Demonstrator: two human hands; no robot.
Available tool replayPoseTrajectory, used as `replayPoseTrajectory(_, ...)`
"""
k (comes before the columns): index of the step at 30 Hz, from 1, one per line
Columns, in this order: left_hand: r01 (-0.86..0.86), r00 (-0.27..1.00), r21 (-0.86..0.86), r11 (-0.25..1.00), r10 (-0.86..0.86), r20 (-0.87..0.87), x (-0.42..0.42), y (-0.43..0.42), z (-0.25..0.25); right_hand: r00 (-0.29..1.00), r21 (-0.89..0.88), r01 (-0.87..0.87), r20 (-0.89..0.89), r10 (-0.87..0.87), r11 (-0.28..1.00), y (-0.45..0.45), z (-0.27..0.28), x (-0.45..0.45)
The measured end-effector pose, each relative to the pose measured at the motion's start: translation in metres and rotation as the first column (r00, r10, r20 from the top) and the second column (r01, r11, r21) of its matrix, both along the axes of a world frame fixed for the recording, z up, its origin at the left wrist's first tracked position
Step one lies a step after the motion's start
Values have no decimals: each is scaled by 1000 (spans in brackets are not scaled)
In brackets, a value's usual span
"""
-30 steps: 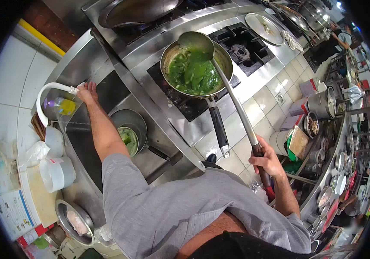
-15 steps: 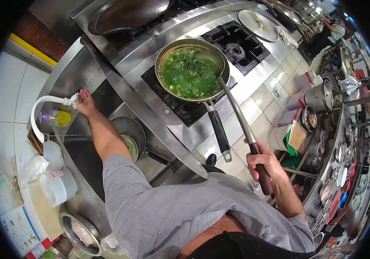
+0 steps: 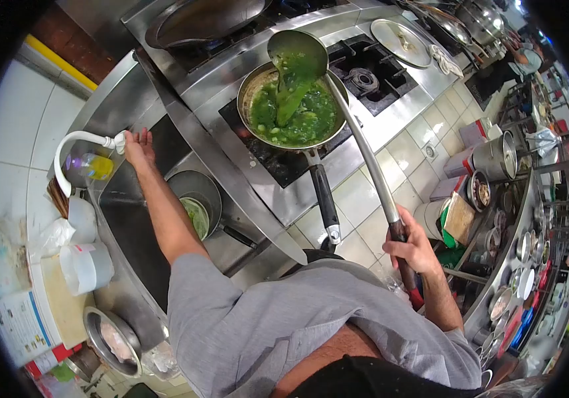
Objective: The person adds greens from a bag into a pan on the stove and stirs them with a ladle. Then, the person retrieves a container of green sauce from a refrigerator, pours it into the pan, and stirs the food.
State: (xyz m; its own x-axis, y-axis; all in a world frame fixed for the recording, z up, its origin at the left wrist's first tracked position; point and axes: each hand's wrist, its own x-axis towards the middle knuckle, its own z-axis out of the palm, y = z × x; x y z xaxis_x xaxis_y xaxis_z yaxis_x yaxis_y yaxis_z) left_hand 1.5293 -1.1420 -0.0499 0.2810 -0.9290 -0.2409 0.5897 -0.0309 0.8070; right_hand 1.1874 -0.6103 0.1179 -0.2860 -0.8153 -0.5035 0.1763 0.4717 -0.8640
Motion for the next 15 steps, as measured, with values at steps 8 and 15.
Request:
replayPoseTrajectory(8, 193, 967, -420, 887, -100, 235, -68, 272, 128, 625, -36, -368, -749, 219, 929, -15, -61, -110)
replayPoseTrajectory(15, 359, 881, -445, 821, -141, 452, -148, 448, 136, 946, -21, -192, 261, 191, 981, -35, -66, -105)
